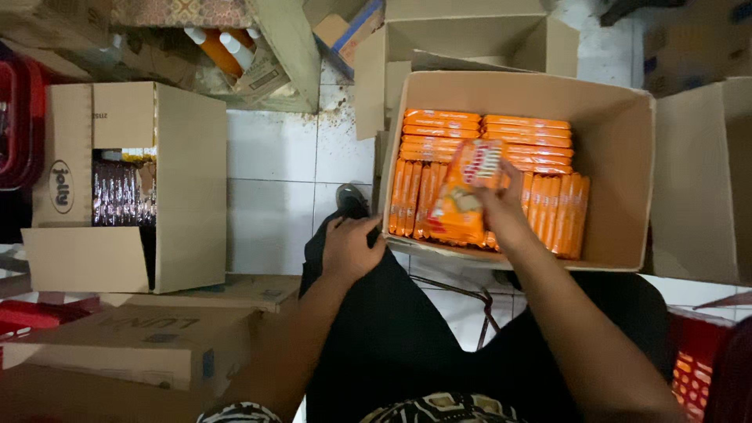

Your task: The person transfers orange snack packs from a red basket into a cardboard box, arranging them in neat rows. The person repeatedly picks up stacks of snacks and places them into the box until it is filled.

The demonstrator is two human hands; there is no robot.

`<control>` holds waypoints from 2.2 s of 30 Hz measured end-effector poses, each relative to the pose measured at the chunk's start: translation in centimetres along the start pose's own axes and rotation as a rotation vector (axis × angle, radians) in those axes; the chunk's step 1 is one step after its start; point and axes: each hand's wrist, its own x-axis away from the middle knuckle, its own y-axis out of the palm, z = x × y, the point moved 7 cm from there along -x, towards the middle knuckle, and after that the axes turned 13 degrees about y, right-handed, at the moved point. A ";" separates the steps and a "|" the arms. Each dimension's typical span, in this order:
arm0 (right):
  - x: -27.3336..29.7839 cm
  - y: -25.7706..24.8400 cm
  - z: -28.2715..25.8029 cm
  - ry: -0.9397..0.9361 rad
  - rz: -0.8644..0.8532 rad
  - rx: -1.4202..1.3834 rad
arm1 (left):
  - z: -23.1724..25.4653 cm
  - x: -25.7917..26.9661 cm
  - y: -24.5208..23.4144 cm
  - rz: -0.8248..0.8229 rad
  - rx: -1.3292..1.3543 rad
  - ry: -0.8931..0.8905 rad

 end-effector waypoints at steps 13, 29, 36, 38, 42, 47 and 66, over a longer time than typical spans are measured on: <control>-2.2 11.9 2.7 0.146 -0.017 1.041 | -0.3 -1.0 -0.7 0.048 0.029 0.148; -1.4 14.8 5.4 -0.586 -0.144 1.445 | 0.7 -1.0 -1.4 0.100 -0.011 0.197; -2.7 13.2 7.7 0.027 -0.423 1.510 | 0.6 -1.7 -1.5 0.063 -0.026 0.168; -2.8 12.0 6.7 -0.086 -0.517 1.112 | 1.3 -1.5 -1.9 0.085 -0.055 0.155; 3.2 6.5 -0.2 -0.036 -0.378 0.867 | 0.5 -1.7 -0.9 0.184 0.067 0.214; 8.4 -3.4 -2.0 -0.081 -0.169 0.884 | 2.0 -1.0 -2.0 0.328 -0.017 0.230; 34.5 -29.6 -1.8 -0.111 1.226 0.608 | -8.6 -7.6 2.5 0.498 -0.231 0.161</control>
